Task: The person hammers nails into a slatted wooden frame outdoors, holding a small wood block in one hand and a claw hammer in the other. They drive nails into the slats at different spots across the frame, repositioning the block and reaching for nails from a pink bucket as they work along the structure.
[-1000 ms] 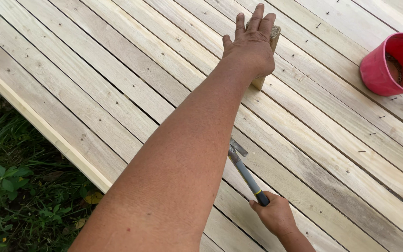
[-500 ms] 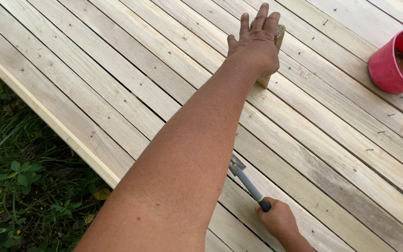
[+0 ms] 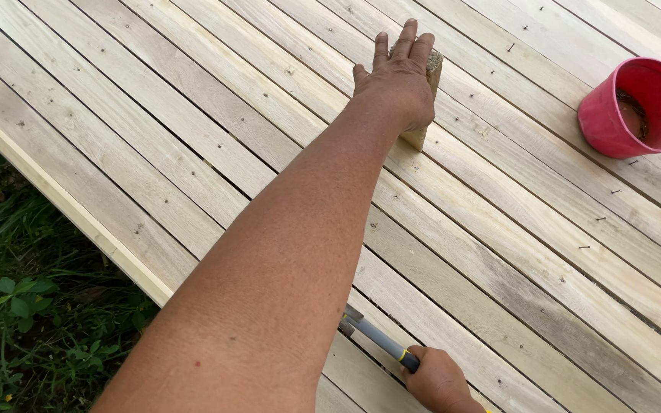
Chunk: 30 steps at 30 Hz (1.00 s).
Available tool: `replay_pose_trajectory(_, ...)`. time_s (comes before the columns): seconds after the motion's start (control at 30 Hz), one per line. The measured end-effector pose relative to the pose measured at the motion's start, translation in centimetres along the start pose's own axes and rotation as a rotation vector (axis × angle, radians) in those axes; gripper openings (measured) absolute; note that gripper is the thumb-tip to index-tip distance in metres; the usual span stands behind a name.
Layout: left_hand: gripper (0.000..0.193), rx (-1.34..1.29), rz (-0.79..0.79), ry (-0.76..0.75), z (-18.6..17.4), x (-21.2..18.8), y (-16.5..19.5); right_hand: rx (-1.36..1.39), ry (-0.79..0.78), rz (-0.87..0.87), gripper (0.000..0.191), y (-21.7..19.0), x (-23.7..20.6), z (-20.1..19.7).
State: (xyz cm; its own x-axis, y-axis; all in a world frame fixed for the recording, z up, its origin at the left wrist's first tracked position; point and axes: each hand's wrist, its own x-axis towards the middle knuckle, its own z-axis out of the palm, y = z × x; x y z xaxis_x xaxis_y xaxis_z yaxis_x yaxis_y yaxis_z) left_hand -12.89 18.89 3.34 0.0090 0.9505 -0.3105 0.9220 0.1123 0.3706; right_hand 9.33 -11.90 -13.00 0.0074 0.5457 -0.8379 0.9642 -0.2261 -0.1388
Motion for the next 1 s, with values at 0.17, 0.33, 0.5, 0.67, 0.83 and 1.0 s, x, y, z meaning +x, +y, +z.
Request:
replay_pose_trajectory(0.17, 0.110, -0.030, -0.007, 0.008, 0.3, 0.1, 0.1, 0.116, -0.013, -0.059, 0.026, 0.0, -0.3, -1.2)
replay_pose_trajectory(0.33, 0.106, -0.003, -0.028, -0.011, 0.4, 0.8, 0.1, 0.271, 0.027, -0.146, 0.032, -0.4, -1.7, -2.7)
replay_pose_trajectory(0.5, 0.101, -0.009, -0.004, -0.005, 0.4, 0.5, -0.3, 0.084, 0.048, -0.084, 0.020, -0.4, -1.2, -1.6)
replay_pose_trajectory(0.67, 0.106, 0.016, 0.025, -0.034, 0.1, 0.1, -0.1, -0.002, 0.037, 0.008, 0.017, -0.8, -0.7, -1.3)
replay_pose_trajectory(0.83, 0.106, 0.017, 0.029, -0.002, -0.3, 0.0, 0.4, 0.061, -0.004, 0.012, 0.026, -0.1, -2.4, -2.1)
replay_pose_trajectory(1.0, 0.103, 0.019, 0.074, 0.149, 0.6, -1.9, -1.0, 0.014, -0.017, -0.003, 0.020, 0.8, -1.1, -0.6)
